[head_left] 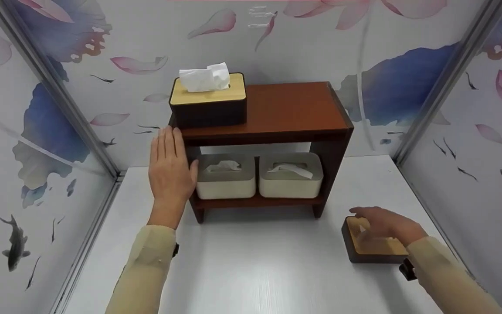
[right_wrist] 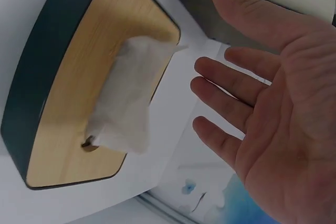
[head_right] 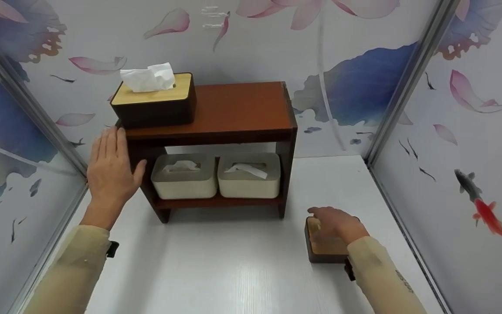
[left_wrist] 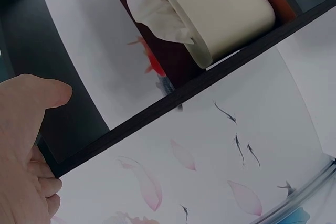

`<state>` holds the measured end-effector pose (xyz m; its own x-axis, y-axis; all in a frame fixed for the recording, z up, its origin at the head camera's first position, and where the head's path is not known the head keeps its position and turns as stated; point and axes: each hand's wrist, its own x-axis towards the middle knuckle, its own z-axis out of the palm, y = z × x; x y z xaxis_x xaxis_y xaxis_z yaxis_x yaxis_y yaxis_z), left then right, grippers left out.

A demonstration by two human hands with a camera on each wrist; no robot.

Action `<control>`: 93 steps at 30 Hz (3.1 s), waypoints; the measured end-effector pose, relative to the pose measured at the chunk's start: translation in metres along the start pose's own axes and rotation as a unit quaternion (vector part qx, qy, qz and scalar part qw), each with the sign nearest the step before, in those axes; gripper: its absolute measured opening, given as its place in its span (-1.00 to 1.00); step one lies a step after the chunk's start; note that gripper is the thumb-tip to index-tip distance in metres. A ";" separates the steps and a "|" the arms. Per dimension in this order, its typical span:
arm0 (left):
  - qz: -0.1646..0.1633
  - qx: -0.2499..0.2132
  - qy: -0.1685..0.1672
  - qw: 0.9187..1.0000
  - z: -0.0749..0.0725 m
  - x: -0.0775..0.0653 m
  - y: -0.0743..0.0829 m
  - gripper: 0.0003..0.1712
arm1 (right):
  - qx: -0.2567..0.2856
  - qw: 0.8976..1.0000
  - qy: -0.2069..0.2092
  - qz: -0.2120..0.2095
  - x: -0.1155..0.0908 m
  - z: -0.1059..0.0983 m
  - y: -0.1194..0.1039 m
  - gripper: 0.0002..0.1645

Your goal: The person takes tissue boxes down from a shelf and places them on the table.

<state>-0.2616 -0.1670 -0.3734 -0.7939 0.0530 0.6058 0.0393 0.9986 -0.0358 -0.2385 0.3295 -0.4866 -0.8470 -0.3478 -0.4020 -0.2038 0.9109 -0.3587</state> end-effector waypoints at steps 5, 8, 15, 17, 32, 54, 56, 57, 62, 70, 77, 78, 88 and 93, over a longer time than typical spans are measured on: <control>0.002 -0.002 0.004 1.000 0.000 0.000 0.001 -0.03 | -0.010 1.000 -0.005 -0.027 0.008 -0.001 -0.031 -0.06; 0.001 -0.002 -0.001 1.000 0.000 0.000 0.002 -0.02 | -0.020 0.998 -0.007 -0.056 0.011 -0.004 -0.047 -0.08; 0.000 -0.004 -0.005 1.000 0.001 0.000 0.002 -0.01 | -0.051 0.993 -0.005 -0.102 0.012 -0.021 -0.086 -0.09; 0.000 -0.004 -0.005 1.000 0.001 -0.001 0.001 -0.01 | -0.055 0.992 -0.003 -0.109 0.012 -0.028 -0.097 -0.08; 0.002 0.000 0.006 1.000 0.001 -0.001 -0.001 -0.01 | -0.134 0.919 0.203 -0.311 0.009 -0.092 -0.194 -0.48; -0.002 0.004 0.000 1.000 0.000 0.000 -0.001 0.00 | -0.112 0.914 0.330 -0.207 0.064 -0.177 -0.273 -0.11; -0.003 0.008 -0.003 1.000 -0.001 0.000 -0.001 0.01 | -0.104 0.921 0.321 -0.196 0.070 -0.184 -0.280 -0.11; -0.003 0.010 -0.003 1.000 -0.001 0.001 -0.001 0.01 | -0.098 0.925 0.315 -0.189 0.073 -0.188 -0.283 -0.11; -0.007 0.011 -0.008 1.000 -0.001 0.002 0.000 0.01 | -0.087 0.943 0.280 -0.158 0.086 -0.202 -0.297 -0.14; -0.002 0.005 -0.010 1.000 0.002 -0.001 0.004 0.02 | -0.095 0.957 0.231 -0.146 0.101 -0.199 -0.302 -0.20; 0.001 -0.001 -0.005 1.000 0.002 -0.002 0.003 0.01 | -0.107 0.951 0.246 -0.153 0.096 -0.194 -0.300 -0.29; 0.002 -0.003 -0.004 1.000 0.002 -0.002 0.002 0.01 | -0.113 0.950 0.248 -0.156 0.095 -0.194 -0.299 -0.30; -0.002 -0.004 -0.016 1.000 0.002 -0.003 -0.002 0.00 | -0.138 0.944 0.250 -0.167 0.073 -0.193 -0.291 -0.29; -0.005 -0.005 -0.014 1.000 0.001 -0.002 0.000 0.01 | -0.118 0.954 0.236 -0.144 0.069 -0.203 -0.294 0.02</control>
<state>-0.2610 -0.1674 -0.3756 -0.8108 0.0430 0.5838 0.0367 0.9991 -0.0226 -0.3372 0.0828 -0.2376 -0.8544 -0.5036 0.1278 -0.5192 0.8366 -0.1748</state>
